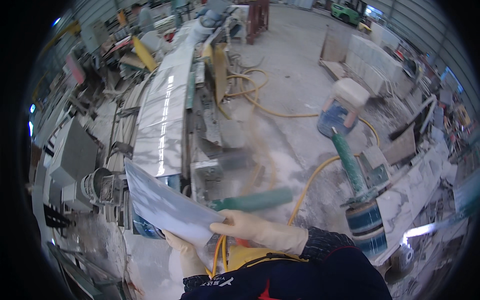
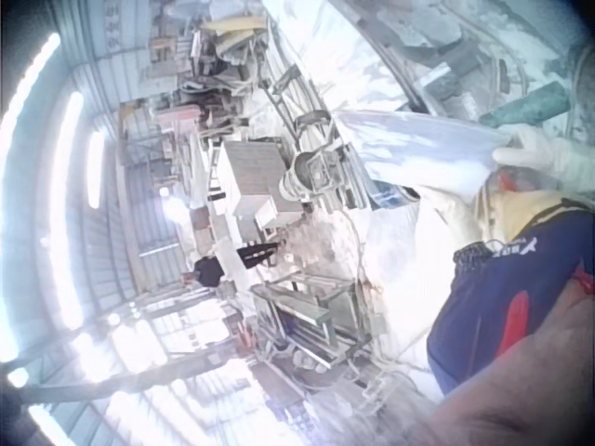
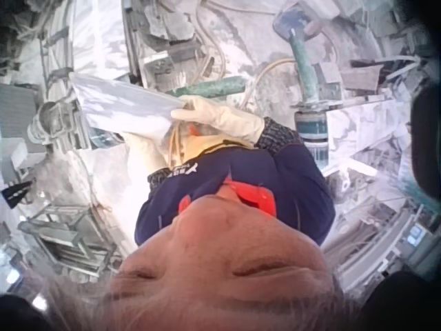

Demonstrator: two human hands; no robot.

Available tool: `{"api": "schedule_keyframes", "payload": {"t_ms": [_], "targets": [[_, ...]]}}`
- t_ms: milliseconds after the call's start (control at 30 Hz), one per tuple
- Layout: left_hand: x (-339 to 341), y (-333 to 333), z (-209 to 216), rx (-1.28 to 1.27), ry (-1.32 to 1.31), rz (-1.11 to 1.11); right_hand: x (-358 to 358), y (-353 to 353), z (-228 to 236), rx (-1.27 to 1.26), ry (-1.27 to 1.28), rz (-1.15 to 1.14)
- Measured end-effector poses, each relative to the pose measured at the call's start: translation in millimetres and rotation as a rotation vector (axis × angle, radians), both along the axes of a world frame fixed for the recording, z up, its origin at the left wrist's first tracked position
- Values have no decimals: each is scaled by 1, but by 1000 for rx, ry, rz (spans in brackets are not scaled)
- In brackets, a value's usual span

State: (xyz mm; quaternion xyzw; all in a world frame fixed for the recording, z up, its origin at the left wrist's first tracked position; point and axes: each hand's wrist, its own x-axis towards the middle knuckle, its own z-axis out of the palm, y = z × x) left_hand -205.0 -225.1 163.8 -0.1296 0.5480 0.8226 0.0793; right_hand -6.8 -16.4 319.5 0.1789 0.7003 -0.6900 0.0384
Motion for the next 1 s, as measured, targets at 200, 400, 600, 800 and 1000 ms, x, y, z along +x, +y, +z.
{"api": "schedule_keyframes", "payload": {"t_ms": [200, 400, 600, 800, 1000], "targets": [[72, 99, 36, -40, 332, -239, 152, 45, -43, -429, 446, -516], [207, 192, 52, -11, 347, -837, 345, 61, -86, -599, 426, -790], [355, 267, 66, -194, 162, -1273, 486, -1, -47, -133, -67, -1231], [436, 305, 61, -655, 287, -1640, 519, -77, -71, -453, -153, -1665], [470, 325, 44, -727, 488, -1979, 485, -138, -124, -544, -51, -2085]]}}
